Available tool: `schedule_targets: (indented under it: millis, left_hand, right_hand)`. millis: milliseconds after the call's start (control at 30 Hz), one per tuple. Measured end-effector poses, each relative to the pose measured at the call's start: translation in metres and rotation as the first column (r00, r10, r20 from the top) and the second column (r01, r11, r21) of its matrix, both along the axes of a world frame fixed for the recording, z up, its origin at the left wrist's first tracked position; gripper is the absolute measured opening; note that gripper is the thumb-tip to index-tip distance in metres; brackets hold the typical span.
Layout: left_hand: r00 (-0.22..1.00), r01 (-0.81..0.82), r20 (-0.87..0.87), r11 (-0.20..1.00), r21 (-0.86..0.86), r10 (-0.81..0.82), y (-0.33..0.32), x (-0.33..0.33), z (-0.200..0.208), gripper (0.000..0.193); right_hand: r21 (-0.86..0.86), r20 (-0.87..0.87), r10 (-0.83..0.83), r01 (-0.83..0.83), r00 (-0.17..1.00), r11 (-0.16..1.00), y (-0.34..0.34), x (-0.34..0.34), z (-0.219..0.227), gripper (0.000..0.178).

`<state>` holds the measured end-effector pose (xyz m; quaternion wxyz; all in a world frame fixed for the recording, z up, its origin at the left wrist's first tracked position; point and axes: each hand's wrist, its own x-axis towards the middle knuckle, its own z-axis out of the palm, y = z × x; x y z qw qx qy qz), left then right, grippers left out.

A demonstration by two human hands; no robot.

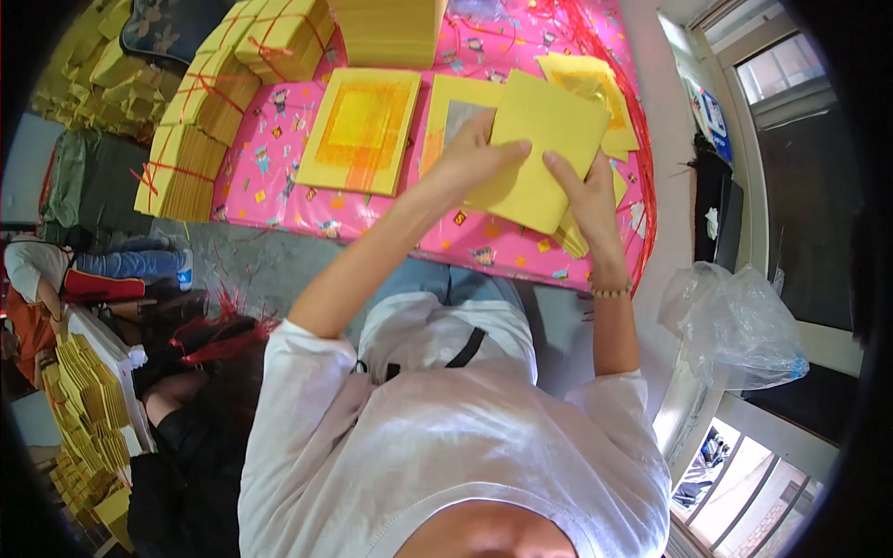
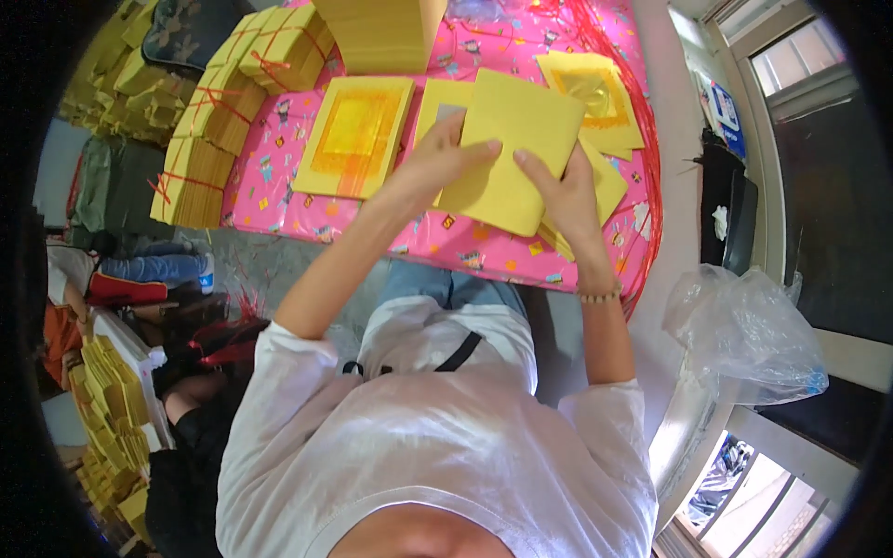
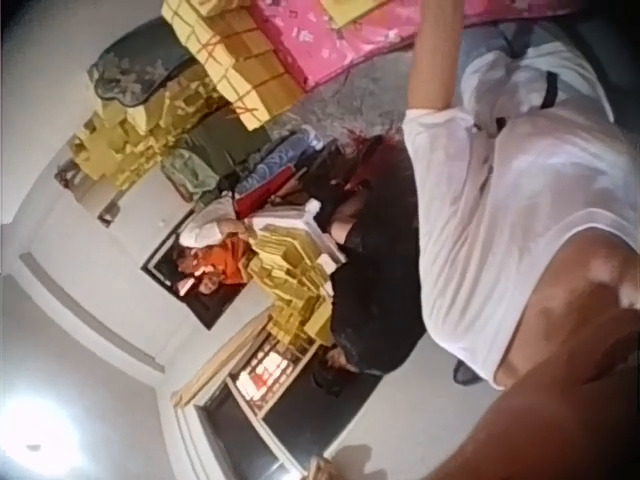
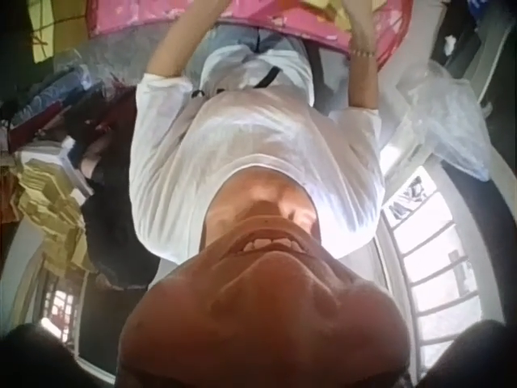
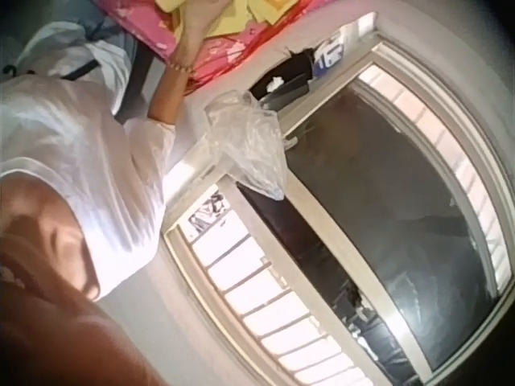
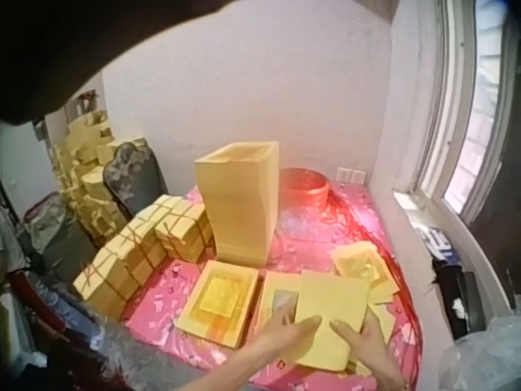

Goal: Bundling stacks of joss paper using red string.

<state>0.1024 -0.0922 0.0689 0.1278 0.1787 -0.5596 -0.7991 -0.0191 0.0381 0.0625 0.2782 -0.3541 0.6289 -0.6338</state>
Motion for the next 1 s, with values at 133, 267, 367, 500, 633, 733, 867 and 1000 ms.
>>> schedule_targets:
  millis: [133, 267, 367, 500, 633, 733, 867, 1000]
  left_hand:
    - [0.963, -0.188, -0.209, 0.98, -0.065, 0.171, 0.023, 0.005, -0.005, 0.042]
    - [0.932, -0.224, -0.317, 0.967, -0.124, 0.176, 0.034, 0.015, -0.007, 0.045]
    - [0.921, -0.259, -0.339, 0.953, -0.156, 0.194, 0.043, 0.024, -0.003, 0.044]
    - [0.912, -0.297, -0.348, 0.935, -0.192, 0.218, 0.047, 0.031, 0.004, 0.043]
    - [0.918, -0.275, -0.334, 0.949, -0.153, 0.212, 0.051, 0.034, 0.004, 0.042]
    - [0.931, -0.274, -0.288, 0.951, -0.141, 0.226, 0.054, 0.035, 0.005, 0.042]
    - [0.948, -0.254, -0.224, 0.962, -0.097, 0.228, 0.051, 0.039, 0.003, 0.042]
    - [0.959, -0.232, -0.191, 0.966, -0.113, 0.208, 0.052, 0.038, -0.001, 0.044]
  right_hand:
    - [-0.021, -0.045, 0.028, -0.029, 0.999, 0.999, 0.012, 0.014, 0.014, 0.04]
    - [-0.075, 0.009, 0.056, -0.056, 0.998, 0.996, 0.021, 0.019, 0.01, 0.042]
    - [-0.092, 0.047, 0.069, -0.064, 0.996, 0.994, 0.026, 0.024, 0.013, 0.04]
    - [-0.052, 0.075, 0.048, -0.044, 0.996, 0.998, 0.028, 0.03, 0.016, 0.039]
    - [-0.147, 0.128, 0.022, -0.003, 0.992, 0.989, 0.029, 0.03, 0.022, 0.03]
    - [-0.126, 0.111, -0.037, 0.051, 0.993, 0.991, 0.028, 0.028, 0.017, 0.024]
    - [-0.215, 0.187, -0.122, 0.162, 0.975, 0.963, 0.022, 0.031, 0.022, 0.018]
    - [-0.148, 0.018, -0.193, 0.193, 0.981, 0.97, 0.029, 0.021, 0.003, 0.016]
